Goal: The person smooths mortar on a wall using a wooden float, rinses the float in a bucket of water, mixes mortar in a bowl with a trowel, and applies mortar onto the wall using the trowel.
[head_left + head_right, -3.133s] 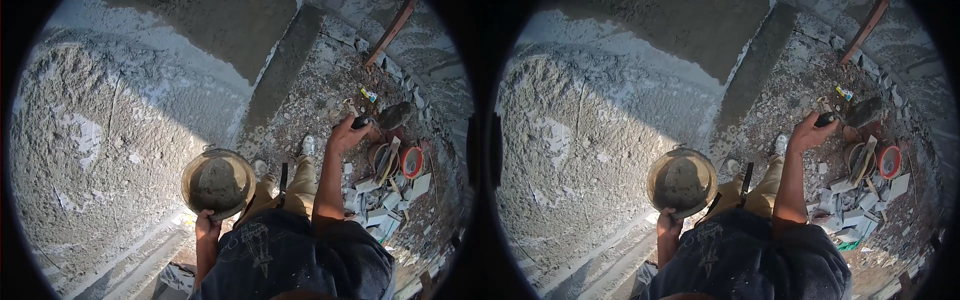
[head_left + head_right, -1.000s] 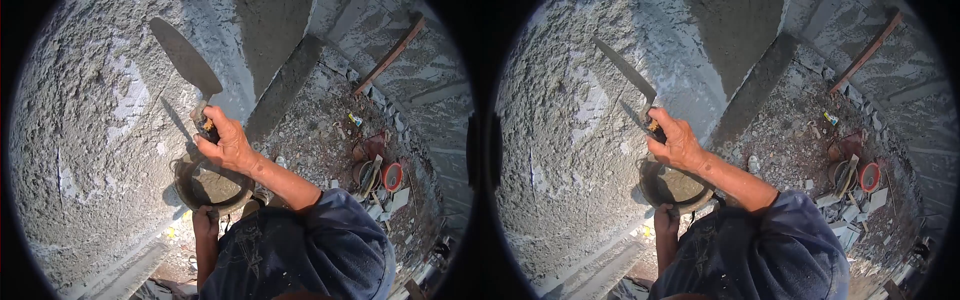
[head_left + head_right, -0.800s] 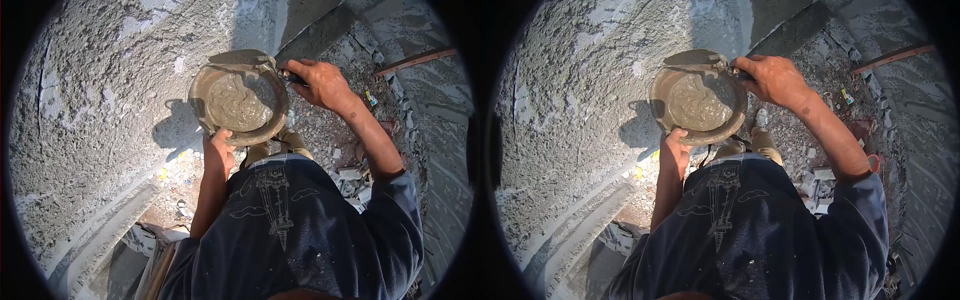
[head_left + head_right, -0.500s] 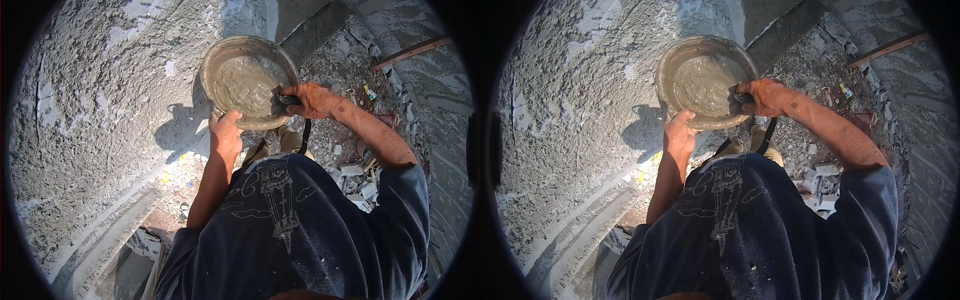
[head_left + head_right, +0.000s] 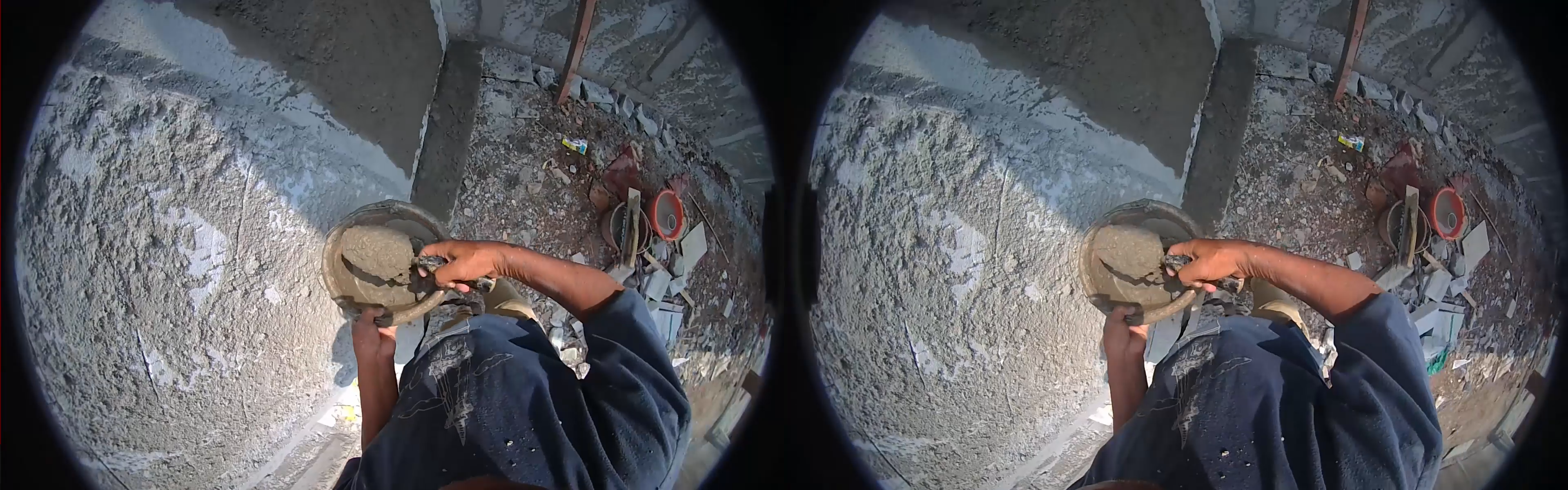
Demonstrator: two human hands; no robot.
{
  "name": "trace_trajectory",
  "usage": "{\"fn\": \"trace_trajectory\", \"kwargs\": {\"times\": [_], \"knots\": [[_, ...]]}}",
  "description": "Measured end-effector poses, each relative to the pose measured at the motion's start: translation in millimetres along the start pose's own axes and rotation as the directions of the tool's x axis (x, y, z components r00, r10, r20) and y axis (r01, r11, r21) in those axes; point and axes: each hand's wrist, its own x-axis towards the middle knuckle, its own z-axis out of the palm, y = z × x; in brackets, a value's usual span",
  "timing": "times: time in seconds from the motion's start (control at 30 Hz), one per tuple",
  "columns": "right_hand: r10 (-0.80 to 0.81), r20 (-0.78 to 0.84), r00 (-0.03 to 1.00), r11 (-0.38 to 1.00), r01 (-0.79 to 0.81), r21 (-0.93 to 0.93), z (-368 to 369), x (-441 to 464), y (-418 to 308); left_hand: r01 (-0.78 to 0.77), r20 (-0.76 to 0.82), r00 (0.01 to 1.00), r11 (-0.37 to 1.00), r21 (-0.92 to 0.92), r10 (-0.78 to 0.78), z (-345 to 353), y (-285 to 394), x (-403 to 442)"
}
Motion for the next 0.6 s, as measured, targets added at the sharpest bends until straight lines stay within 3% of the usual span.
{"fn": "trace_trajectory", "kwargs": {"times": [0.1,0.2,0.27,0.33,0.4,0.47,0.53,0.6], "knots": [[-0.215,-0.06,0.975,0.84,0.216,0.497,-14,-10,16,0.074,-0.081,0.994,0.996,0.054,-0.07,-22,-1,12],[-0.254,-0.399,0.881,0.656,0.46,0.599,-29,-49,5,0.133,-0.132,0.983,0.99,0.04,-0.127,-25,5,11],[-0.3,-0.581,0.756,0.566,0.632,0.53,-51,-83,3,0.156,-0.162,0.976,0.987,0.042,-0.148,-9,9,-6],[-0.328,-0.772,0.544,0.552,0.774,0.311,-79,-117,10,0.154,-0.195,0.971,0.985,0.078,-0.136,-32,10,-5],[-0.33,-0.907,0.263,0.545,0.837,0.045,-108,-147,20,0.152,-0.268,0.954,0.987,0.048,-0.134,-47,10,-6],[-0.229,-0.971,-0.063,0.641,0.741,-0.199,-130,-165,22,0.164,-0.318,0.936,0.986,0.017,-0.15,-59,12,-13],[-0.26,-0.895,-0.362,0.695,0.573,-0.434,-160,-160,30,0.149,-0.333,0.932,0.989,-0.015,-0.145,-51,7,-25],[-0.197,-0.784,-0.589,0.77,0.402,-0.496,-191,-122,38,0.135,-0.37,0.917,0.989,-0.054,-0.145,-57,4,-35]]}}
